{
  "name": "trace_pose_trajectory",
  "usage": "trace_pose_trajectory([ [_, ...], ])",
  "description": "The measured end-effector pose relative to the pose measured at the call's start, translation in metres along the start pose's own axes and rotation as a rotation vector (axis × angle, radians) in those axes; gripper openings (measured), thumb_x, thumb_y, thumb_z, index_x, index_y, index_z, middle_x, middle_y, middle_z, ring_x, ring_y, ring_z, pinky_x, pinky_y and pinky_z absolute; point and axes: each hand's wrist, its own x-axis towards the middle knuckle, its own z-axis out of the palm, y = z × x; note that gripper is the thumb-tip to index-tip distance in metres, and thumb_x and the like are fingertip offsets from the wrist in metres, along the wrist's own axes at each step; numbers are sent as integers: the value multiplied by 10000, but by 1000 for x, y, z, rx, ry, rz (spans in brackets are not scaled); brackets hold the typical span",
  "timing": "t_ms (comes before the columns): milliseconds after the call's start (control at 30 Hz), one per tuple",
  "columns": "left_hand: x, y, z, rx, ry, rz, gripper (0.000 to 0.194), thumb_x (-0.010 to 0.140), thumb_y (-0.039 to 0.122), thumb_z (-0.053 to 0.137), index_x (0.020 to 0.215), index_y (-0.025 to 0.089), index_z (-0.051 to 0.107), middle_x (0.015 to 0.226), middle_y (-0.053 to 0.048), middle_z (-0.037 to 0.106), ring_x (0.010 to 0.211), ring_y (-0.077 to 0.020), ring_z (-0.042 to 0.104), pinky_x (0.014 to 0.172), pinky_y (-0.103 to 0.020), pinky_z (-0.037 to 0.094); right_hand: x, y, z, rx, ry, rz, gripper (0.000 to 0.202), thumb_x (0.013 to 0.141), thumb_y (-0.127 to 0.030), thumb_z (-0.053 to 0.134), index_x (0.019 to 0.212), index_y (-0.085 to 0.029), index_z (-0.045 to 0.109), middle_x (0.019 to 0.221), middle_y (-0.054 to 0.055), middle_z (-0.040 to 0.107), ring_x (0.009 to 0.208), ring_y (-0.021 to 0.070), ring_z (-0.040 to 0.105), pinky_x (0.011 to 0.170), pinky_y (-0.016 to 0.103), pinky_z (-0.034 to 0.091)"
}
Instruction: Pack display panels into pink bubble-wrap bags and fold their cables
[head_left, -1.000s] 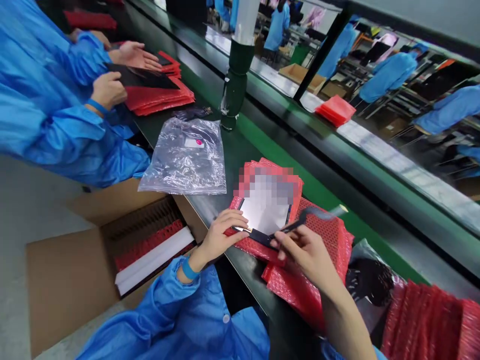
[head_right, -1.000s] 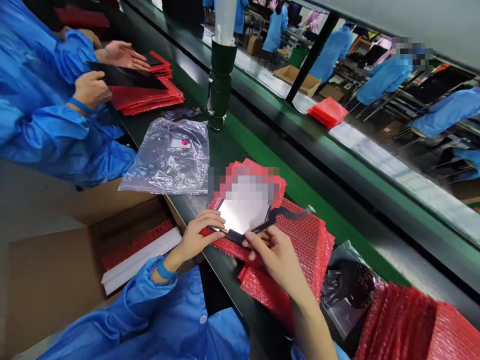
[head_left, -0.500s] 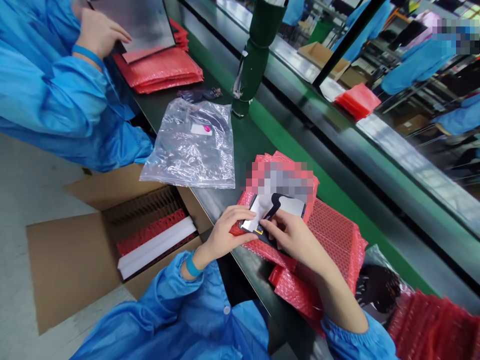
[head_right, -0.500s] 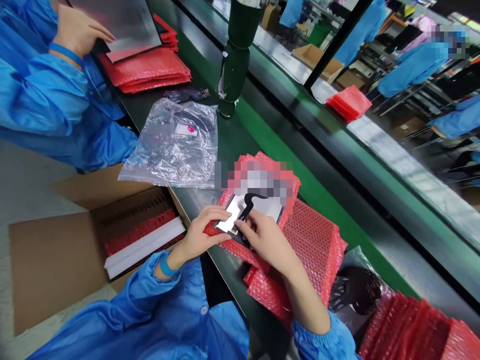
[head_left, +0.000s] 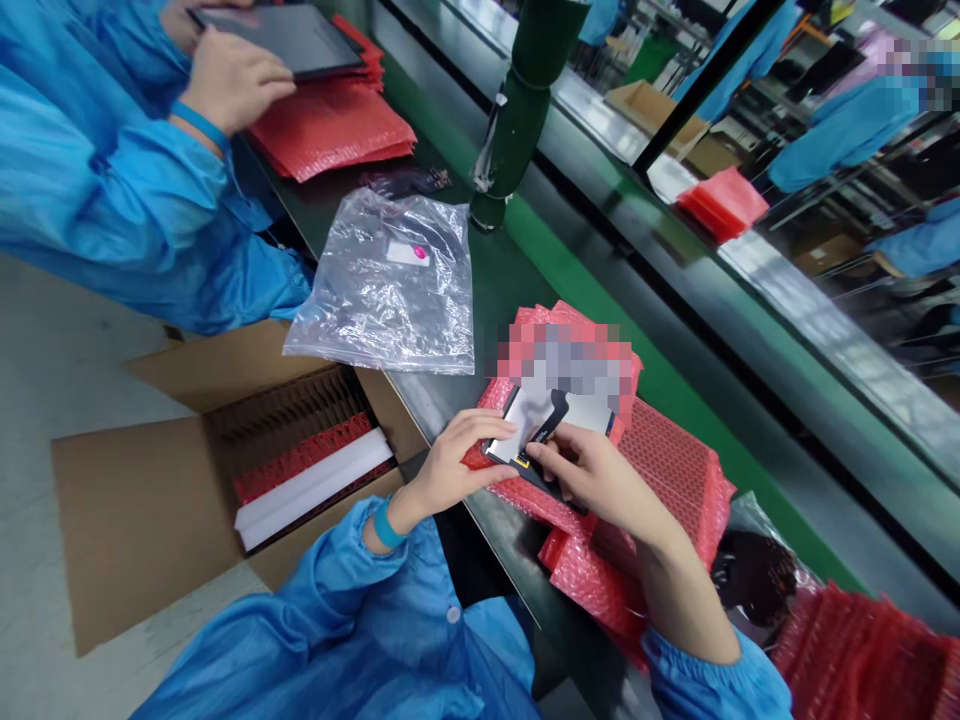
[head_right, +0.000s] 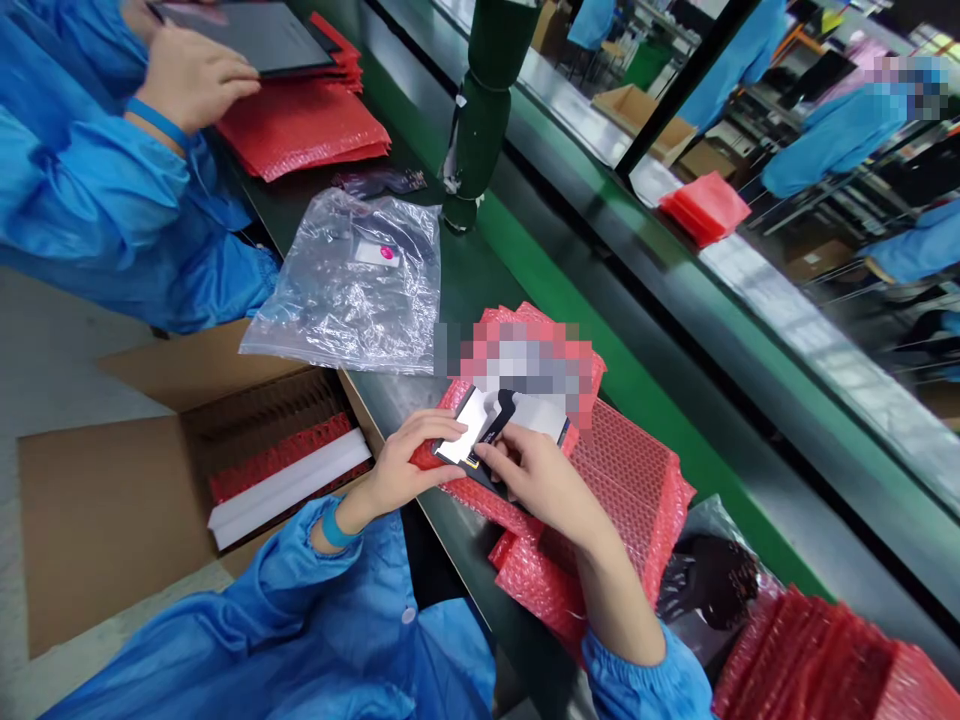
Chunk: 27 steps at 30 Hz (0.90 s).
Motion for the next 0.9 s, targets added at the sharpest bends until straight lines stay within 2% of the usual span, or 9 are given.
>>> trace_pose_trajectory([
  [100,0,0,0,-3,6,13,430,904,376,928,1272,269,731,1267,-90,820,1313,-291,712,1142,-513,595,0,-1,0,1,-14,1,565,1086,-743,621,946,-195,639,744,23,638,537,161,536,478,265,389],
  [400,0,0,0,-3,7,7,419,916,387,917,1274,264,735,1273,-101,819,1322,-300,711,1147,-534,593,1,2,4,-176,49,-72,477,1134,-634,573,904,-216,601,728,10,613,615,190,535,555,308,367],
  [600,-1,-1,0,-5,-9,-2,455,912,391,919,1312,276,736,1286,-99,808,1326,-301,695,1164,-532,583,1,5,4,-302,71,-60,445,1092,-616,588,872,-230,568,728,7,606,615,194,503,575,329,334],
  [667,2,0,-3,-3,-65,13,487,943,370,891,1388,289,712,1357,-103,786,1394,-304,654,1199,-542,561,1,5,5,-340,87,-43,428,1078,-609,594,873,-233,588,733,4,619,615,198,521,580,331,338],
  [767,11,5,-11,0,-236,47,515,1035,332,782,1530,336,639,1518,-93,717,1555,-311,529,1281,-578,486,-2,9,9,-397,159,-20,418,1064,-586,643,838,-238,588,710,-11,616,602,193,538,575,328,338],
  [833,18,7,-17,7,-355,9,498,1072,337,727,1559,361,628,1545,-80,699,1615,-312,463,1318,-574,444,-7,13,16,-412,258,-31,410,1064,-564,685,839,-239,579,681,-29,590,576,185,528,558,323,326],
  [900,24,10,-23,20,-432,-67,453,1079,370,714,1529,351,666,1551,-84,683,1631,-310,441,1334,-533,427,-14,18,25,-385,377,-110,364,1088,-529,702,886,-239,615,702,-39,590,579,177,535,558,319,345],
])
